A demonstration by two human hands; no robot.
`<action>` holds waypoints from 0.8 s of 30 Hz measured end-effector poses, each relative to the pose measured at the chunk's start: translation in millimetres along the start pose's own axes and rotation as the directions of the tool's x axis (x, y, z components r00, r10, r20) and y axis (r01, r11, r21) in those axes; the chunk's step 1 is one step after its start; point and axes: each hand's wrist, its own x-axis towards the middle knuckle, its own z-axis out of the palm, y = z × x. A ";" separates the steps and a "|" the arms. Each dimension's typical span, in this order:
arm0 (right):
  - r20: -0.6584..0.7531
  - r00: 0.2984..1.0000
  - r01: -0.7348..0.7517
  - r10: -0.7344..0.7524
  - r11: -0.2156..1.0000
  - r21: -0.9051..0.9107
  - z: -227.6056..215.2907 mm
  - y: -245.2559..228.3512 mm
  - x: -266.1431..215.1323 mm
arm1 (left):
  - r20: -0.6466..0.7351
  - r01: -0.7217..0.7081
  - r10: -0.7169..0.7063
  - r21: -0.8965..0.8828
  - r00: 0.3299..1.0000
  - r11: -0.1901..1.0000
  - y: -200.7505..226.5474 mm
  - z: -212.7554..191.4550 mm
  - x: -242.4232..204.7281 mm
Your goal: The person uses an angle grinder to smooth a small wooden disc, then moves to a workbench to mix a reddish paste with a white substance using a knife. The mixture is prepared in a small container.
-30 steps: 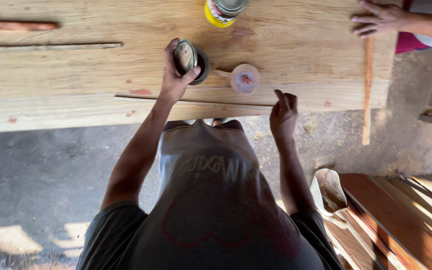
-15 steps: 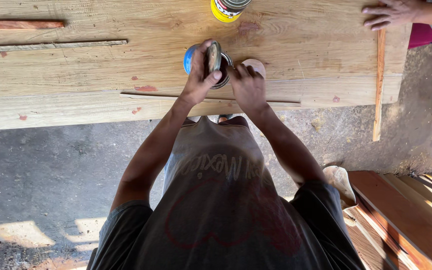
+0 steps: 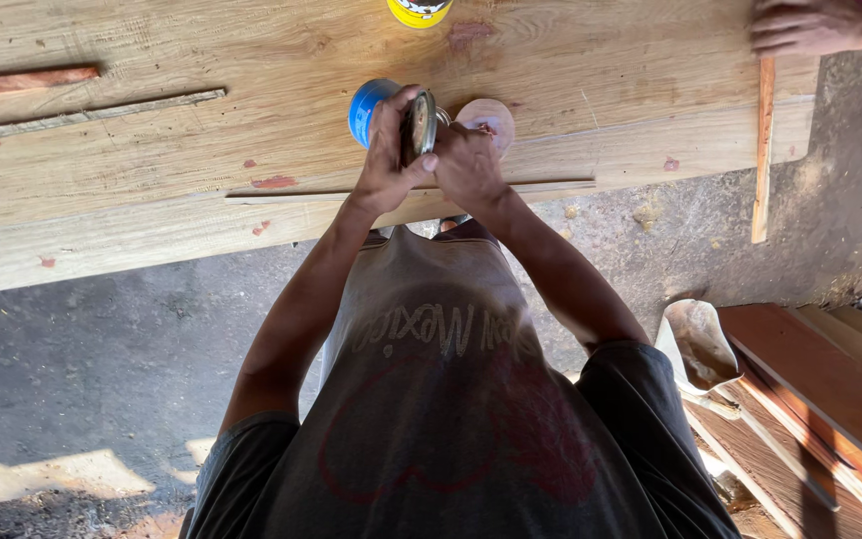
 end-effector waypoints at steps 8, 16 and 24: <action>-0.048 0.999 -0.026 0.013 0.962 -0.273 -0.6 -4.6 -0.8 | 0.050 0.009 -0.013 0.080 0.999 0.997 4.3 -7.9 1.9; -0.092 0.995 -0.007 0.024 0.984 0.177 1.0 -4.5 -1.5 | 0.051 -0.054 0.048 0.124 0.998 0.991 8.7 -6.5 -1.0; -0.067 0.966 -0.197 0.248 0.883 0.426 21.9 3.9 -17.1 | 0.044 -0.015 0.007 0.186 0.999 0.983 -1.5 -9.2 2.2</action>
